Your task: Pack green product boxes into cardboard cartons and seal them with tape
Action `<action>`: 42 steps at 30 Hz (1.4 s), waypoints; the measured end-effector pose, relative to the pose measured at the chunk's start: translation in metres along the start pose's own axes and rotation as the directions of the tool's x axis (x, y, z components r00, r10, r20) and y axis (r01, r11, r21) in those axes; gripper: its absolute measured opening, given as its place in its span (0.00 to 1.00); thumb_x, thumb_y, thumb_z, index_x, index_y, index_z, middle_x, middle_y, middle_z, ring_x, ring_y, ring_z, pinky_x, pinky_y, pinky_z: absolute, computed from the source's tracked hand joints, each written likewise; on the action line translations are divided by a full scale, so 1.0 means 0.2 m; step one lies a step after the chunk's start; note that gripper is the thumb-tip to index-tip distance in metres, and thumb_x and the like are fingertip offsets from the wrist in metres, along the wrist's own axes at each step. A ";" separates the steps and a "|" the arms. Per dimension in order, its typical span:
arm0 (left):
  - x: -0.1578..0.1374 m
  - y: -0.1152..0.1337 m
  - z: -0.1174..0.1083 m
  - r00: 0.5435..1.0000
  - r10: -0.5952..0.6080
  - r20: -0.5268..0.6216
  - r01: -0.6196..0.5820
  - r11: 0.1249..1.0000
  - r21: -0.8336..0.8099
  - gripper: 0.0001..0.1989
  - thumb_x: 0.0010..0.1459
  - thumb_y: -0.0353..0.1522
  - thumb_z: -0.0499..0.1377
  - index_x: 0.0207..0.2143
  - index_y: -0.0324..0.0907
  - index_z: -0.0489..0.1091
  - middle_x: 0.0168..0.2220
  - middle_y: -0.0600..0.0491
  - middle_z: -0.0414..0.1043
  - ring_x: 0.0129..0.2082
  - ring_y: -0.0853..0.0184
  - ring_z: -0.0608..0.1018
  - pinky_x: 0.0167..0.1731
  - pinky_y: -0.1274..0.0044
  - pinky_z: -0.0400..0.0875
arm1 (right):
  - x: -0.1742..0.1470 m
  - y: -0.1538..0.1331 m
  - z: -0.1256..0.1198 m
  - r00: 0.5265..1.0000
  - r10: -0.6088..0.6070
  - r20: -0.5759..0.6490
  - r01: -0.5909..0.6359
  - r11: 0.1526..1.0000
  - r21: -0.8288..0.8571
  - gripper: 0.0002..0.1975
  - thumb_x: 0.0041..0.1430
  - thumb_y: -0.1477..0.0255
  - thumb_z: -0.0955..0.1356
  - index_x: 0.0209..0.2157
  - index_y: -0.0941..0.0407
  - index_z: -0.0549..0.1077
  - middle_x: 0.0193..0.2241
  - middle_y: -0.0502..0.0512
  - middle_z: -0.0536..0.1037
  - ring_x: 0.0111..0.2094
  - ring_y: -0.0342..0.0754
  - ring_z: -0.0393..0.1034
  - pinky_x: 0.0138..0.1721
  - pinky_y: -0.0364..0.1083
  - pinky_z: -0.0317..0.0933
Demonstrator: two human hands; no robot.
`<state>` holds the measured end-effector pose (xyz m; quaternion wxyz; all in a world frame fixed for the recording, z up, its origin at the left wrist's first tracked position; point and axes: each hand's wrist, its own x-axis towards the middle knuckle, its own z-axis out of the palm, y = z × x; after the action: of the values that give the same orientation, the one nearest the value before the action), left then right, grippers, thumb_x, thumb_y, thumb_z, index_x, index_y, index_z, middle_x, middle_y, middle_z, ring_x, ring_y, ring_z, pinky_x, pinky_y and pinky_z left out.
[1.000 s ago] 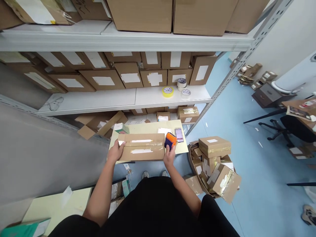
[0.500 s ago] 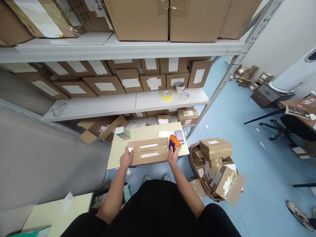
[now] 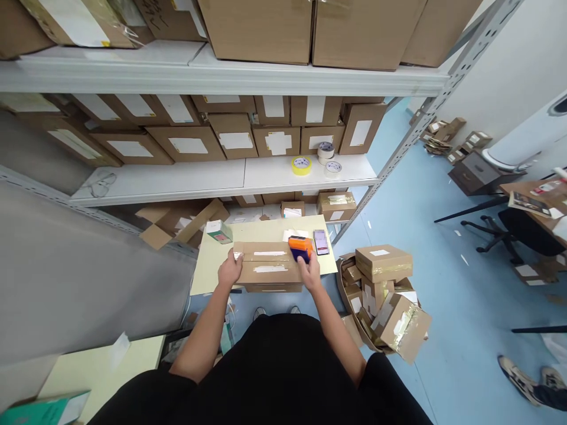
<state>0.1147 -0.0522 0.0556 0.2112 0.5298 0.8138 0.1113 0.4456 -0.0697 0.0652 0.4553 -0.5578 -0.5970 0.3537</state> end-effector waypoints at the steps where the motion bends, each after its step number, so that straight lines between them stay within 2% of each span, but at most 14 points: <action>1: 0.00 0.00 0.00 1.000 -0.002 -0.004 0.002 1.000 0.000 0.36 0.71 0.49 0.43 0.72 0.37 0.52 0.54 0.30 0.77 0.52 0.43 0.80 0.49 0.59 0.70 | 0.00 -0.03 0.05 1.000 0.001 0.030 -0.003 0.998 0.068 0.25 0.70 0.55 0.63 0.60 0.56 0.66 0.48 0.63 0.78 0.48 0.57 0.74 0.48 0.54 0.70; 3: 0.00 0.00 0.00 1.000 -0.006 -0.016 0.006 1.000 -0.003 0.38 0.71 0.49 0.44 0.74 0.37 0.48 0.55 0.30 0.77 0.52 0.42 0.80 0.50 0.59 0.70 | 0.00 -0.07 0.16 0.995 0.012 0.100 -0.026 0.989 0.142 0.24 0.69 0.55 0.65 0.57 0.56 0.68 0.46 0.61 0.78 0.46 0.56 0.74 0.47 0.53 0.70; 7: -0.02 0.01 -0.01 0.997 0.018 -0.070 -0.020 1.000 -0.022 0.38 0.70 0.49 0.46 0.75 0.40 0.45 0.59 0.33 0.74 0.52 0.44 0.80 0.51 0.59 0.71 | -0.03 -0.05 0.29 0.981 0.062 0.186 -0.081 0.992 0.094 0.20 0.66 0.53 0.66 0.49 0.55 0.72 0.40 0.58 0.79 0.41 0.56 0.74 0.44 0.53 0.69; 12: -0.03 0.02 0.00 0.995 0.018 -0.097 -0.020 1.000 -0.018 0.34 0.72 0.47 0.43 0.74 0.44 0.52 0.58 0.35 0.75 0.51 0.45 0.81 0.51 0.59 0.71 | -0.04 0.02 0.26 0.969 0.033 0.244 -0.052 0.996 0.073 0.18 0.67 0.55 0.66 0.49 0.53 0.72 0.40 0.56 0.79 0.40 0.55 0.73 0.43 0.52 0.68; 17: -0.04 0.01 0.00 0.991 0.023 -0.129 -0.032 0.997 -0.070 0.34 0.71 0.48 0.46 0.74 0.44 0.50 0.62 0.36 0.71 0.53 0.46 0.80 0.53 0.58 0.72 | -0.04 -0.01 0.25 0.964 0.027 0.266 -0.048 0.996 0.070 0.19 0.67 0.56 0.66 0.51 0.53 0.72 0.44 0.59 0.80 0.44 0.57 0.74 0.45 0.53 0.68; 19: -0.05 0.02 0.00 0.979 0.061 -0.196 -0.083 0.991 -0.108 0.36 0.70 0.47 0.48 0.75 0.42 0.48 0.66 0.36 0.66 0.58 0.47 0.76 0.55 0.59 0.71 | -0.04 -0.02 0.25 0.963 0.032 0.269 -0.056 0.995 0.081 0.19 0.67 0.56 0.66 0.52 0.54 0.71 0.45 0.59 0.80 0.45 0.57 0.75 0.47 0.53 0.69; 21: -0.08 0.04 -0.01 0.946 0.125 -0.299 -0.174 0.974 -0.144 0.36 0.69 0.45 0.52 0.74 0.40 0.50 0.68 0.37 0.62 0.65 0.48 0.70 0.61 0.59 0.68 | -0.04 -0.02 0.24 0.960 0.040 0.276 -0.062 0.996 0.070 0.20 0.67 0.56 0.66 0.53 0.54 0.71 0.45 0.59 0.80 0.46 0.57 0.75 0.48 0.54 0.69; 24: -0.15 0.12 -0.05 0.897 0.187 -0.401 -0.302 0.922 -0.245 0.30 0.67 0.43 0.56 0.67 0.40 0.63 0.64 0.39 0.68 0.66 0.53 0.68 0.65 0.61 0.63 | -0.04 -0.03 0.23 0.957 0.049 0.287 -0.061 0.998 0.033 0.20 0.67 0.56 0.66 0.53 0.53 0.72 0.44 0.58 0.80 0.45 0.57 0.75 0.48 0.54 0.69; 27: -0.19 0.23 -0.13 0.915 0.155 -0.372 -0.326 0.826 -0.459 0.23 0.67 0.44 0.56 0.58 0.42 0.72 0.58 0.42 0.74 0.61 0.57 0.74 0.61 0.65 0.69 | -0.03 -0.03 0.23 0.960 0.040 0.278 -0.050 0.998 0.030 0.21 0.66 0.56 0.66 0.54 0.53 0.72 0.45 0.58 0.80 0.44 0.57 0.74 0.48 0.55 0.69; 31: -0.18 0.34 -0.26 0.964 0.181 -0.195 -0.266 0.679 -0.685 0.24 0.62 0.46 0.62 0.52 0.40 0.76 0.49 0.43 0.80 0.49 0.59 0.81 0.51 0.68 0.76 | -0.03 -0.04 0.23 0.958 0.019 0.288 -0.036 0.998 0.052 0.22 0.66 0.56 0.66 0.56 0.52 0.71 0.47 0.58 0.79 0.45 0.57 0.75 0.49 0.56 0.69; 33: -0.16 0.36 -0.32 0.967 0.210 -0.144 -0.249 0.661 -0.708 0.19 0.58 0.46 0.65 0.42 0.40 0.80 0.41 0.45 0.83 0.42 0.60 0.82 0.47 0.68 0.77 | -0.02 -0.04 0.23 0.954 0.013 0.300 -0.028 0.999 0.047 0.22 0.66 0.57 0.66 0.56 0.52 0.71 0.47 0.58 0.80 0.45 0.57 0.75 0.50 0.56 0.69; 35: -0.13 0.37 -0.37 0.963 0.228 -0.143 -0.261 0.661 -0.704 0.16 0.56 0.45 0.66 0.35 0.41 0.80 0.37 0.47 0.83 0.39 0.60 0.81 0.44 0.68 0.77 | -0.03 -0.03 0.23 0.948 0.008 0.318 -0.021 0.999 0.036 0.23 0.66 0.57 0.67 0.57 0.52 0.71 0.49 0.59 0.80 0.47 0.58 0.75 0.51 0.56 0.69; 39: -0.07 0.39 -0.45 0.935 0.293 -0.199 -0.349 0.662 -0.664 0.14 0.54 0.45 0.67 0.31 0.43 0.82 0.36 0.48 0.81 0.39 0.60 0.79 0.41 0.70 0.75 | -0.02 -0.02 0.23 0.938 -0.017 0.346 0.015 1.000 0.011 0.27 0.66 0.57 0.67 0.62 0.52 0.69 0.55 0.61 0.78 0.54 0.60 0.73 0.56 0.59 0.66; 42: -0.02 0.41 -0.48 0.909 0.335 -0.250 -0.416 0.668 -0.617 0.14 0.52 0.45 0.68 0.30 0.44 0.83 0.38 0.48 0.79 0.40 0.61 0.78 0.38 0.72 0.74 | -0.02 -0.02 0.23 0.936 -0.012 0.353 0.015 1.000 -0.006 0.28 0.66 0.56 0.67 0.63 0.53 0.68 0.55 0.61 0.78 0.54 0.61 0.73 0.56 0.59 0.67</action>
<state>0.1391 -0.0183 0.1746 0.3089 0.5698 0.6057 0.4615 0.4011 -0.0696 0.0540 0.3408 -0.4832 -0.6744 0.4422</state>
